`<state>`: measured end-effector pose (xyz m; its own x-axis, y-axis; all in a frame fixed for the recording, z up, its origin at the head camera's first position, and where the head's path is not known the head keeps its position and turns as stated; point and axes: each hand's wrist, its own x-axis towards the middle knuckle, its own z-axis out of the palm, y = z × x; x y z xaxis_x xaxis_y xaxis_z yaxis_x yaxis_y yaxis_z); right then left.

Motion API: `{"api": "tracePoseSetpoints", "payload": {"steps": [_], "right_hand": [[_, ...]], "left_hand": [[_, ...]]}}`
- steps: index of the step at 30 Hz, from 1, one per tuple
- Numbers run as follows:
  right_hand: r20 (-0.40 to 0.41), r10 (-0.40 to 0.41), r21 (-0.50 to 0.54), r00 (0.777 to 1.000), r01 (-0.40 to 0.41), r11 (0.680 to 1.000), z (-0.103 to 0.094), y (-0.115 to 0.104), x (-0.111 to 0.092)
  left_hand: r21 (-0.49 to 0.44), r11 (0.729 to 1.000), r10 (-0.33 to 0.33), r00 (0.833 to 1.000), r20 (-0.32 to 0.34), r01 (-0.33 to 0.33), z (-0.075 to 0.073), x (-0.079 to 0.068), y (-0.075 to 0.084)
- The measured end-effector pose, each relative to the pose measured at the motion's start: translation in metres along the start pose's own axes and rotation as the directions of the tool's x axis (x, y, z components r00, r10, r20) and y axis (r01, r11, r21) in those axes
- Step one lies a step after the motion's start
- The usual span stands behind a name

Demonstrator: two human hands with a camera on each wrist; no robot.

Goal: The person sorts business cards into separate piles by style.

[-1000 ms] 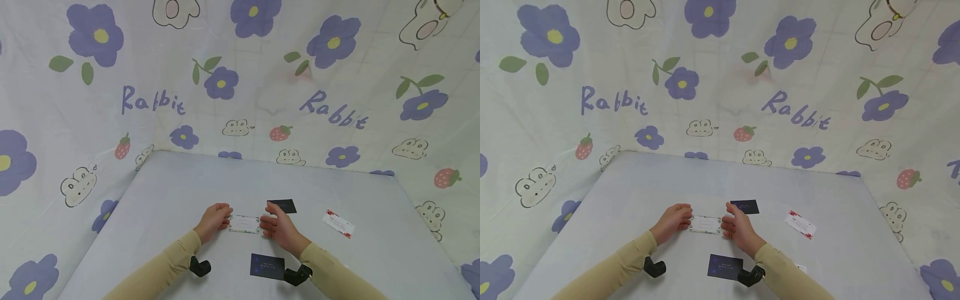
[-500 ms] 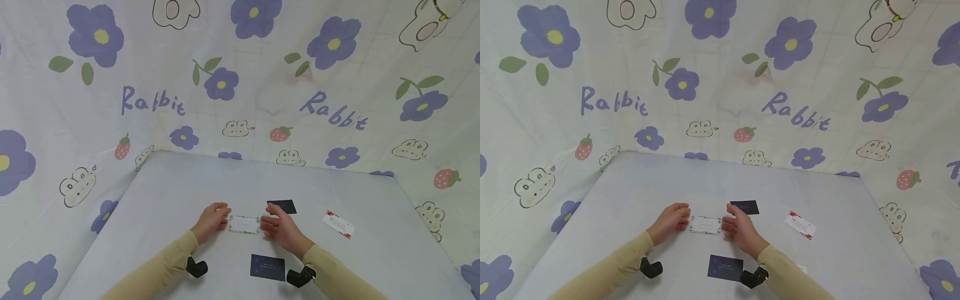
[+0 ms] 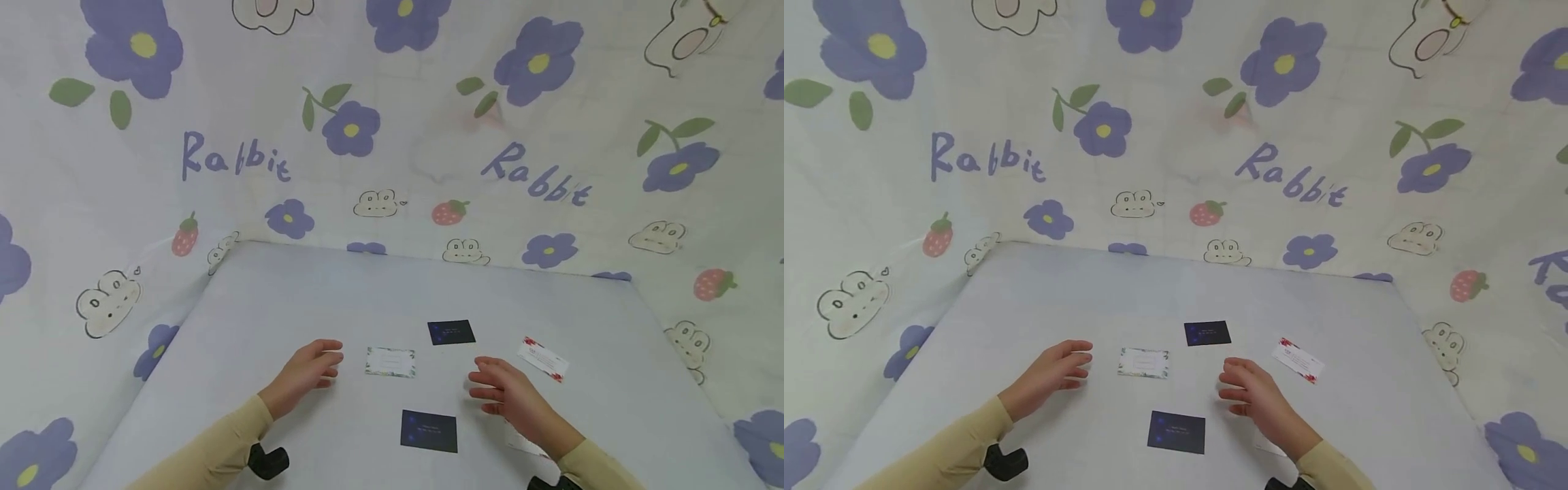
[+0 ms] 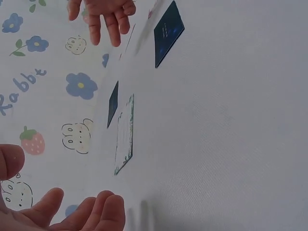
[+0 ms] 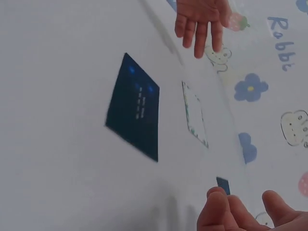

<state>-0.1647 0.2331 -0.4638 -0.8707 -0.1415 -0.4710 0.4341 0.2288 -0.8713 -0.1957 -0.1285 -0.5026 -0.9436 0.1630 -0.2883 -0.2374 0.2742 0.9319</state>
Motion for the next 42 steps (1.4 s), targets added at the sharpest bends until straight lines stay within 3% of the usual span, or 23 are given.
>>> {"api": "tracePoseSetpoints", "payload": {"steps": [5, 8, 16, 23, 34, 42], "right_hand": [[-0.015, 0.044, 0.013, 0.999, -0.044, 0.999, -0.011, 0.008, -0.014], [-0.013, 0.066, 0.033, 0.998, -0.066, 0.997, -0.015, 0.015, -0.019], [0.097, 0.086, 0.100, 0.992, -0.095, 0.990, -0.011, 0.042, -0.026], [0.096, 0.113, 0.144, 0.989, -0.126, 0.982, -0.004, 0.051, -0.029], [0.117, 0.139, 0.240, 0.983, -0.164, 0.957, 0.002, 0.057, -0.033], [0.090, 0.149, 0.277, 0.985, -0.168, 0.946, 0.007, 0.053, -0.035]], "left_hand": [[-0.051, 0.999, -0.003, 1.000, 0.010, 0.003, -0.014, -0.013, 0.005], [-0.100, 0.995, -0.027, 0.999, 0.022, 0.030, -0.012, -0.019, 0.009], [-0.213, 0.968, -0.103, 0.983, 0.155, 0.135, 0.029, -0.027, -0.008], [-0.256, 0.951, -0.107, 0.961, 0.255, 0.174, 0.053, -0.027, -0.015], [-0.288, 0.935, -0.118, 0.947, 0.299, 0.208, 0.077, -0.031, -0.014], [-0.320, 0.920, -0.117, 0.938, 0.326, 0.226, 0.090, -0.033, -0.010]]}}
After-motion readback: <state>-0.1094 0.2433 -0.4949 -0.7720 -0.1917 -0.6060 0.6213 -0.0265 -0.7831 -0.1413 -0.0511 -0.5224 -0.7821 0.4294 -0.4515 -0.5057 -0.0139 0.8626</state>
